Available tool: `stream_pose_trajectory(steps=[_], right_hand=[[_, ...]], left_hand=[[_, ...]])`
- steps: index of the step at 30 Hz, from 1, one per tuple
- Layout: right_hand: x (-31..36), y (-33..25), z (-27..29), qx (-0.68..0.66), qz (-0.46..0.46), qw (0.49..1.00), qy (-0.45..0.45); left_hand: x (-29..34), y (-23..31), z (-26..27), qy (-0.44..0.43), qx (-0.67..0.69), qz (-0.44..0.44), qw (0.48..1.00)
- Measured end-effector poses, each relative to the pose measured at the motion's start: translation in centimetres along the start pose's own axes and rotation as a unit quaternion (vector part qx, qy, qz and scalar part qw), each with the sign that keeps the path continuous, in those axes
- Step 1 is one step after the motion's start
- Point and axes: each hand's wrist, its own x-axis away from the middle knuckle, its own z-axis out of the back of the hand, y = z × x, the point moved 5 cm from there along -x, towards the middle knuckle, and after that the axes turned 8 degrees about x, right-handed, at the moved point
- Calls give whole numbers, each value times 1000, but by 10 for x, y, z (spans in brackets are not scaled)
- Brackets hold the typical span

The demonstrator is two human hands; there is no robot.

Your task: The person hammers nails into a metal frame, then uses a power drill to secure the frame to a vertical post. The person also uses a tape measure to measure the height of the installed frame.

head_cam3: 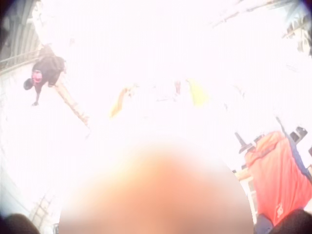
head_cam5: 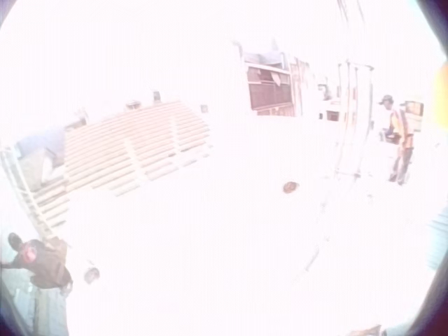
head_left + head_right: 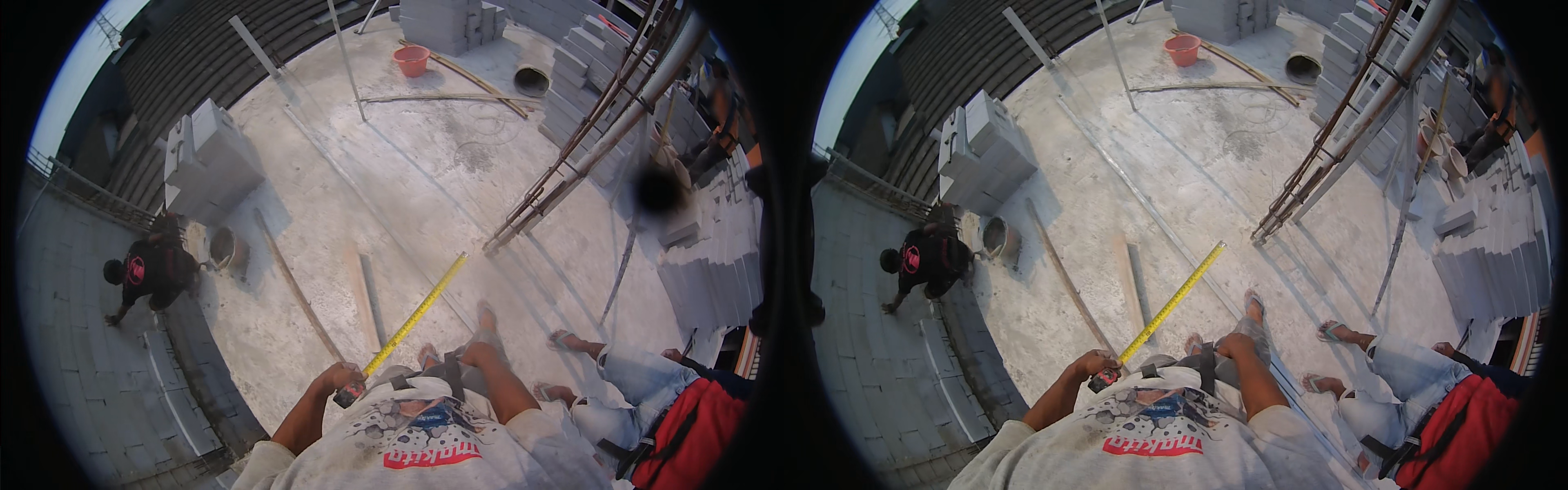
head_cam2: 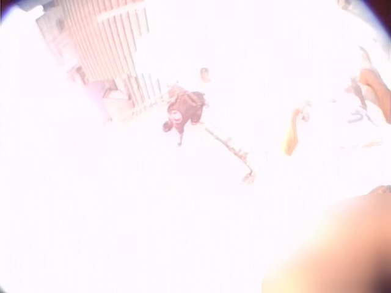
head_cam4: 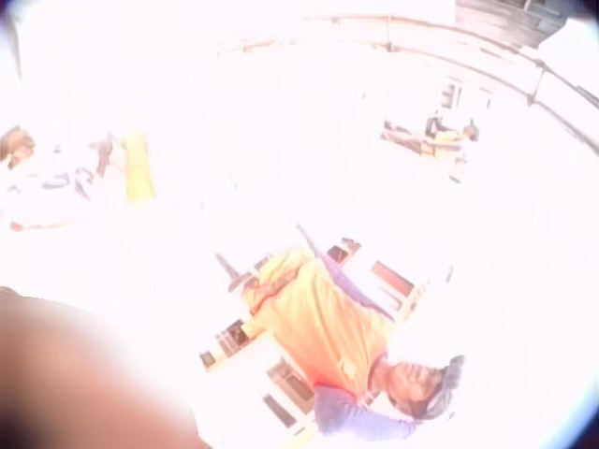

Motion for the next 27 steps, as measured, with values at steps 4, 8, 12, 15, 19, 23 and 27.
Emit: stream_pose_trajectory(steps=[4,8,12,15,19,23,27], right_hand=[[-6,-1,1,32,62,997,-26],[-7,5,4,63,102,992,-50],[-16,18,17,-62,-19,996,66],[-26,15,7,-51,-56,993,94],[-42,2,-17,48,18,997,50],[-52,11,-25,23,1,999,23],[-52,17,-23,67,22,997,-8]], left_hand=[[1,-1,0,-3,-15,1,1000],[-5,-7,-1,3,-29,3,1000],[-15,-18,-3,-15,-15,13,1000],[-18,-25,2,-17,-34,5,999],[-14,-29,17,6,-52,0,999],[-12,-32,25,30,-20,1,999],[-19,-29,20,26,-73,-36,996]])
